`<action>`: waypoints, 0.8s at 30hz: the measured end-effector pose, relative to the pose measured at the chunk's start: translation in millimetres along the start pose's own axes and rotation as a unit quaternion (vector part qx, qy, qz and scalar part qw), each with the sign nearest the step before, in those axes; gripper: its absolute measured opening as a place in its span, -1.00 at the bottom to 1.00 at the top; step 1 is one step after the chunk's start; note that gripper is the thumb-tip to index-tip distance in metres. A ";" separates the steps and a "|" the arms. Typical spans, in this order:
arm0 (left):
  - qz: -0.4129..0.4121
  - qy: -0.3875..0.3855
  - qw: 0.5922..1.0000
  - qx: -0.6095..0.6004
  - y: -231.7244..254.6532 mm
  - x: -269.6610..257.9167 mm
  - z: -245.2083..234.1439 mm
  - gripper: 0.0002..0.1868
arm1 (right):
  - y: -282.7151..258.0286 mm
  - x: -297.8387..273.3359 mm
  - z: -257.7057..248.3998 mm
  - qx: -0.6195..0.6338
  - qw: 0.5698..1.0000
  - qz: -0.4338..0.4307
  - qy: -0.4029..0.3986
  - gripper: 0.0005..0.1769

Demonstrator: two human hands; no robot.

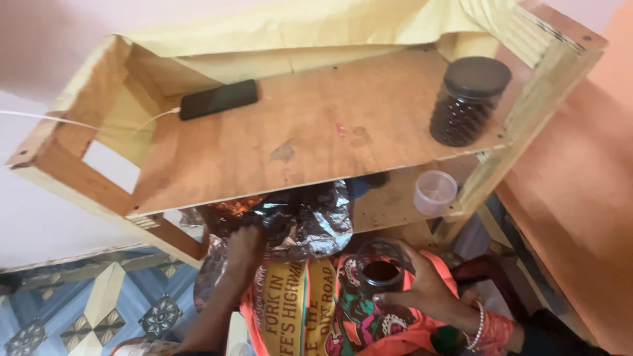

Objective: The person opens a jar containing dark granular material, then repeatedly transfers the contents by hand from a foil-wrapped pile into the jar. The person secures the lid and places the jar on the shelf.

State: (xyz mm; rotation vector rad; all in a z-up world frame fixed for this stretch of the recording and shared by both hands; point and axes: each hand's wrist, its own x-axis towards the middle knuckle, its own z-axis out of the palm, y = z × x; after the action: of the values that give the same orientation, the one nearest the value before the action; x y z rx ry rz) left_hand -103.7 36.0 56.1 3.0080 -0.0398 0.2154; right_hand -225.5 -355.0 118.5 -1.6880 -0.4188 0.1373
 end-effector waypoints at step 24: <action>0.129 0.041 0.987 -0.086 12.2 -22.4 -36.1 -0.73 | 29.8 3.2 -7.7 0.082 0.995 0.054 -0.011 0.15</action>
State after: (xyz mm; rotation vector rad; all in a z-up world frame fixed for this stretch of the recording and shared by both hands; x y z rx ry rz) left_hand -131.3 28.9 89.8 2.8117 -0.4187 0.3419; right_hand -214.2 -364.3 91.3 -1.5482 -0.3238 0.2638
